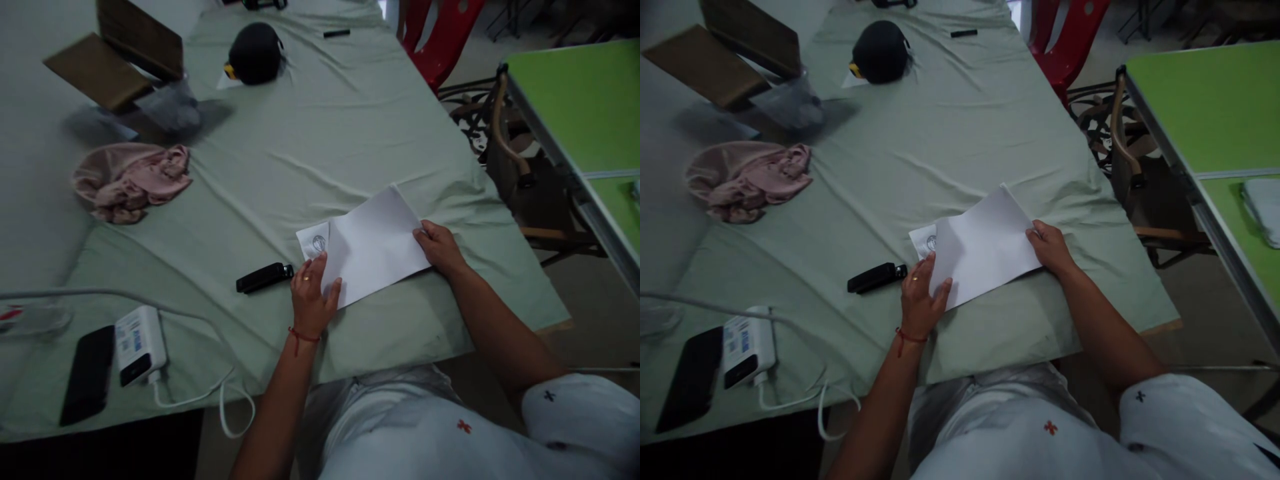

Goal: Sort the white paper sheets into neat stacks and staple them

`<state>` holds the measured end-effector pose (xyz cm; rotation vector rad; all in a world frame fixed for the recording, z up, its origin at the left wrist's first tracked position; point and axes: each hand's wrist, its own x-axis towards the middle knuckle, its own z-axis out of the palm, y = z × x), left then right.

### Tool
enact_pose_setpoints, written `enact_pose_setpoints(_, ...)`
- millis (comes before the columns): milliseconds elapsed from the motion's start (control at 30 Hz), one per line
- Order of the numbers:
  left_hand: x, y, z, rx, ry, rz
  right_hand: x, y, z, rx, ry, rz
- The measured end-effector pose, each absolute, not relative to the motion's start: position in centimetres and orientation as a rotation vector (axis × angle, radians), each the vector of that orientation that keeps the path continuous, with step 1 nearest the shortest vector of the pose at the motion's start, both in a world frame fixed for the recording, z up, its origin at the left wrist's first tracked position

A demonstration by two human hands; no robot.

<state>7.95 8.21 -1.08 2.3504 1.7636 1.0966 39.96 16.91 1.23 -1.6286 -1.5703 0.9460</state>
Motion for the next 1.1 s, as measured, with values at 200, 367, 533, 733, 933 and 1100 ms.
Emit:
enact_pose_setpoints(200, 7.9, 8.1, -1.0, 2.207, 1.724, 1.356, 40.0, 16.9, 1.2, -1.619, -1.582, 0.935)
enact_pose_setpoints(367, 7.8, 7.8, -1.2, 1.732, 1.698, 1.563, 40.0, 16.9, 1.3, -1.637, -1.607, 0.912)
enact_pose_setpoints(533, 7.8, 7.9, -1.2, 1.477, 1.719, 1.522, 40.0, 16.9, 1.3, -1.637, -1.61, 0.912)
enact_pose_setpoints(733, 7.6, 7.7, -0.7, 1.605, 1.887, 1.236, 39.9, 16.9, 1.3, -1.627, -1.594, 0.938)
enact_pose_setpoints(933, 7.7, 7.5, 0.5, 2.171, 1.519, 1.112, 39.9, 16.9, 1.6, -1.624, -1.623, 0.906)
enact_pose_setpoints(1100, 7.8, 7.8, 1.1, 2.426, 1.172, 1.021, 39.9, 16.9, 1.7, -1.648, -1.645, 0.888)
